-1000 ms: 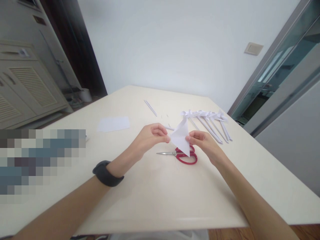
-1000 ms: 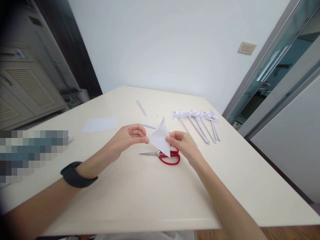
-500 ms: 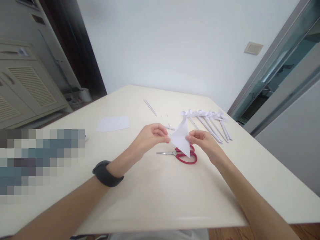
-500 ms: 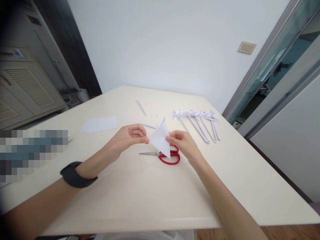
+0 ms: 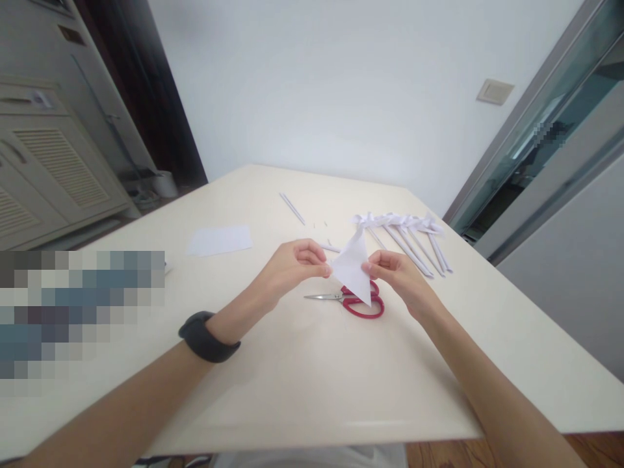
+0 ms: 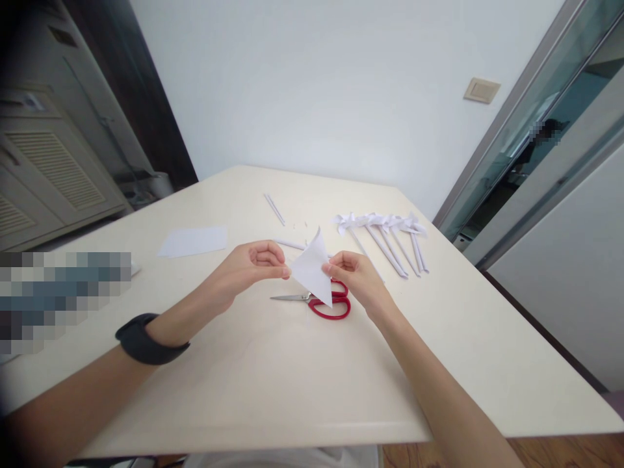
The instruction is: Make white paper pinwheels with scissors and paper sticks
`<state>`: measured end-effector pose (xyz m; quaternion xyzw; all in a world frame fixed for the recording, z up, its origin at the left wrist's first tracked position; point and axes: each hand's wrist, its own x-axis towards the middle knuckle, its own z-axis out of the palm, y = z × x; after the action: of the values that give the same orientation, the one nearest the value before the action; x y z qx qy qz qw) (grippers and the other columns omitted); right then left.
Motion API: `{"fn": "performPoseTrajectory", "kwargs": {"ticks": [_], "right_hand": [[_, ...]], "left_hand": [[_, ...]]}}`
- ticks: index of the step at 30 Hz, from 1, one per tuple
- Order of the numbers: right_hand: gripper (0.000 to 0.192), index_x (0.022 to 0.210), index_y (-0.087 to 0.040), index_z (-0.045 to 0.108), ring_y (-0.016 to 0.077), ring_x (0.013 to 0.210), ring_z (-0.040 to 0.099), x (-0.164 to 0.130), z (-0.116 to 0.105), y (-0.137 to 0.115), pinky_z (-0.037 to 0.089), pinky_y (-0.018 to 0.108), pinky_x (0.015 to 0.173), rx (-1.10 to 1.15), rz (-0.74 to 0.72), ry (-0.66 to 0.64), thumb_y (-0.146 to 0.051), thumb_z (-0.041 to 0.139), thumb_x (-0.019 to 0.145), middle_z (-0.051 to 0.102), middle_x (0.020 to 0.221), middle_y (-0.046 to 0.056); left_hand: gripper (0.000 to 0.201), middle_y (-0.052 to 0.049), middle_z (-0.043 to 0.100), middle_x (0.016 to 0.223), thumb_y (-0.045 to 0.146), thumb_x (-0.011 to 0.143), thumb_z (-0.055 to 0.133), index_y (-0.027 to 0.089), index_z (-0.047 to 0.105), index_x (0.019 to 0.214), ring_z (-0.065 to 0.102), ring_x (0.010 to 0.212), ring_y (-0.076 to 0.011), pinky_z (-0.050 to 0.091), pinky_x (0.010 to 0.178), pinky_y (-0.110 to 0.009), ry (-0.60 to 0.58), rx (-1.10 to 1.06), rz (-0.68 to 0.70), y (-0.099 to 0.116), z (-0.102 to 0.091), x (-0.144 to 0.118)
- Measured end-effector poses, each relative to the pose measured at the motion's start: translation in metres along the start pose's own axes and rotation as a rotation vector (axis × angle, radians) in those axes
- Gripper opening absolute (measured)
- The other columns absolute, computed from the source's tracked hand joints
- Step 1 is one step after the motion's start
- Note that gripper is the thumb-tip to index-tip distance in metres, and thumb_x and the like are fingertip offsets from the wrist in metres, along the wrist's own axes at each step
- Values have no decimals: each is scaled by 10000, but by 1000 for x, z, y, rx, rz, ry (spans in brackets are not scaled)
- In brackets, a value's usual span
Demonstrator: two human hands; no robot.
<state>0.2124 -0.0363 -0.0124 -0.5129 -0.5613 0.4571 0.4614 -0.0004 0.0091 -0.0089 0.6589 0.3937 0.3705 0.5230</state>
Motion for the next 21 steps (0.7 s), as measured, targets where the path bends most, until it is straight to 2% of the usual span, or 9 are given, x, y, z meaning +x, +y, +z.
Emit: {"fn": "performPoseTrajectory", "kwargs": {"ticks": [4,13,21], "right_hand": [[244,706,-170,564,115,626,526,1,-2,1,382,259,611,-4,9,-9,-392,662,733,597,682,-13],[273,650,-181,522,112,586,501,2,1,4,363,256,570,-15,-32,56,-401,667,720,559,619,-26],[247,723,-170,584,126,670,529,2,-2,2,398,265,641,-15,-19,29,-407,654,738,593,703,3]], "left_hand": [[210,-2,651,681,231,616,721,181,553,731,633,720,-171,441,670,-271,2,15,-14,1,0,-1],[198,1,655,687,253,625,714,190,559,732,644,731,-181,450,679,-287,-8,16,5,0,0,-2],[202,4,653,676,240,621,719,187,558,731,638,727,-173,446,683,-278,-13,18,-8,2,0,-1]]}}
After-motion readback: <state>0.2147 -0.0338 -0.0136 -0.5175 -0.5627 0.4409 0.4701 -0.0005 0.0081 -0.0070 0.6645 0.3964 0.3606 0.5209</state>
